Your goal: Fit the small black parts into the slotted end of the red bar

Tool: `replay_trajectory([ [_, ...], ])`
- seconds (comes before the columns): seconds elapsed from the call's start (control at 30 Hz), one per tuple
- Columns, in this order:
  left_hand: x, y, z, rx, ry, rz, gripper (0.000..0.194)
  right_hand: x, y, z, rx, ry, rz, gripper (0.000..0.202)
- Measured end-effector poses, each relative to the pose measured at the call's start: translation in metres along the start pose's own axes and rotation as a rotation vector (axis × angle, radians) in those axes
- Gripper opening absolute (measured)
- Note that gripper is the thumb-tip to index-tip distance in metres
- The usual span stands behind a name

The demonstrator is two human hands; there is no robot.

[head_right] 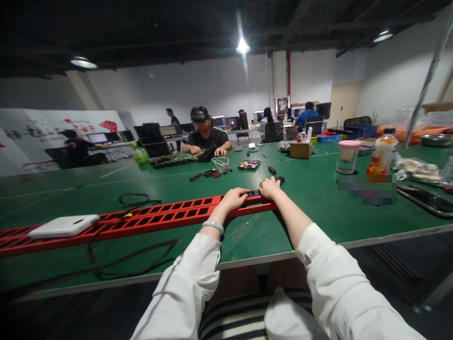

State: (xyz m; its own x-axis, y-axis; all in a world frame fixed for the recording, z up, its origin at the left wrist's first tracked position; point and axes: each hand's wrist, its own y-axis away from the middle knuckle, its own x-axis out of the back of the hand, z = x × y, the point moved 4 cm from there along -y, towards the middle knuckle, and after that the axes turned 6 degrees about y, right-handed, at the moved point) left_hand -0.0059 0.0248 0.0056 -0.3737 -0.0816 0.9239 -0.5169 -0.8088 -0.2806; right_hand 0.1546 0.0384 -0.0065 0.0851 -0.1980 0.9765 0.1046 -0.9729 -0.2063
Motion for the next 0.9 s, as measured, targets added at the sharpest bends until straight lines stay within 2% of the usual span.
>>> replay_trajectory([
  [0.4,-0.0006,-0.0001,-0.0003,-0.042,-0.011,0.016,0.034,0.0040,0.0038,-0.0019,0.010,0.012,0.011,0.041],
  [0.9,0.0019,0.0011,0.0026,-0.012,0.001,0.004,0.034,0.0044,0.0027,-0.0040,0.008,0.008,0.000,0.042],
])
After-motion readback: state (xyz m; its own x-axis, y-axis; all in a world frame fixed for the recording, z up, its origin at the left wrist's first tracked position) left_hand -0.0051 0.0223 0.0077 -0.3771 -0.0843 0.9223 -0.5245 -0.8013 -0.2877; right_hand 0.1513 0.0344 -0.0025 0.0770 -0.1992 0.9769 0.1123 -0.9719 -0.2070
